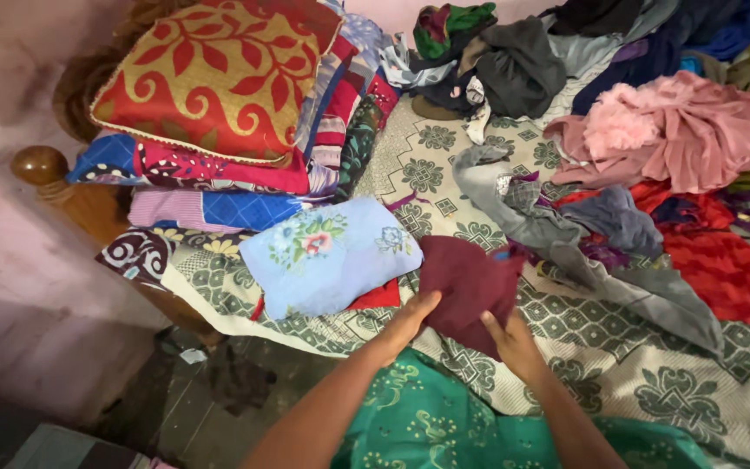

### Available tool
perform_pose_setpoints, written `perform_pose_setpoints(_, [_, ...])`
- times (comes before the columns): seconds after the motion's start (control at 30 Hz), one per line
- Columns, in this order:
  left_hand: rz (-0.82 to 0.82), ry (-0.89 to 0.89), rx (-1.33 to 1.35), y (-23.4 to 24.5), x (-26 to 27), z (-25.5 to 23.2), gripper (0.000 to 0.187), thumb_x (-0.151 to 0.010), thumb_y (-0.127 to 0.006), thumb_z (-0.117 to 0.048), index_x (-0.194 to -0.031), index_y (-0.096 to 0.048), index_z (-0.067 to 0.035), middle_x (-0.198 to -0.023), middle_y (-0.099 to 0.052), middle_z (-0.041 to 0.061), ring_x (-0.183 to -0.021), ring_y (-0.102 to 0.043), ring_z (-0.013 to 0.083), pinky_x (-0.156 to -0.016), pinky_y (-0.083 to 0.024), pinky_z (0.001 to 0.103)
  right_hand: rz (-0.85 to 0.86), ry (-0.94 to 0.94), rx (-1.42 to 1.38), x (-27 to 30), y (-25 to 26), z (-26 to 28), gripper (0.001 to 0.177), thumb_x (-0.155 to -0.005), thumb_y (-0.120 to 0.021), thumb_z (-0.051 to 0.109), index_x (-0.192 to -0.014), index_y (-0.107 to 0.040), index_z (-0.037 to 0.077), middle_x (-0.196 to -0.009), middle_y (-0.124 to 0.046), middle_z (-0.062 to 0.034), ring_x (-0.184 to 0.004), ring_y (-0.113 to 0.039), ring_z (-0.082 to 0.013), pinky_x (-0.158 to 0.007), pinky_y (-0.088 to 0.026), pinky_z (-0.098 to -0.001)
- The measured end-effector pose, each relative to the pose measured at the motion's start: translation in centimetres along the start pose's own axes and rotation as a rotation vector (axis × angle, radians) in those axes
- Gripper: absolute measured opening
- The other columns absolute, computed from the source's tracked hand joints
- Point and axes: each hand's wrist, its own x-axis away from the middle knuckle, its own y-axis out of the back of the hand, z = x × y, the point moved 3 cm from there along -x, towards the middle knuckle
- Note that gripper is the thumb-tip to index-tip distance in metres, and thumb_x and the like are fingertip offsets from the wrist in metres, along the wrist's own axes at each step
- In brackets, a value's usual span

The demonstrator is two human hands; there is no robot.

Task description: The person folds a shirt, a pair of jeans, and a red cloth by hand on a bed spread with pillows and other clothing.

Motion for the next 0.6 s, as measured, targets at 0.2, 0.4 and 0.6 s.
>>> perform_pose_setpoints(0.2, [-0.087, 0.167, -0.215, 1.1, 0.0, 4.0, 0.058, -0.090, -0.069, -0.049, -0.125, -0.066, -0.002, -0.109, -0.071, 0.006, -0.098, -0.064, 0.0152, -0.087, -0.049, 0.031, -0.033, 0.117, -0.022, -1.6, -0.1, 4.3, 0.051, -0.097, -0.064, 0.026, -0.140, -0.052, 0.002, -0.129, -0.069, -0.0168, -0.120, -0.065, -0.0266, -0.103, -0.048, -0.0371])
perform_pose_setpoints(0.4, [-0.278, -0.030, -0.338, 0.8, 0.3, 4.9, 0.032, -0.088, -0.078, -0.036, -0.092, -0.074, -0.004, -0.072, -0.064, 0.005, -0.065, -0.056, 0.0135, -0.062, -0.046, 0.034, -0.041, 0.141, -0.055, -4.0, -0.2, 5.4, 0.062, -0.093, -0.068, 0.027, -0.145, -0.044, 0.003, -0.130, -0.065, -0.0178, -0.120, -0.064, -0.0275, -0.101, -0.048, -0.0382])
perform_pose_setpoints(0.6, [-0.416, 0.040, -0.710, 2.2, -0.6, 7.4, 0.040, -0.097, -0.065, -0.045, -0.091, -0.073, -0.006, -0.080, -0.070, 0.016, -0.078, -0.067, 0.0347, -0.074, -0.050, 0.045, -0.134, -0.214, 0.265, -4.9, -1.5, 3.6, 0.074, -0.083, -0.081, 0.039, -0.145, -0.051, 0.014, -0.101, -0.072, -0.0244, -0.087, -0.071, -0.0372, -0.080, -0.057, -0.0447])
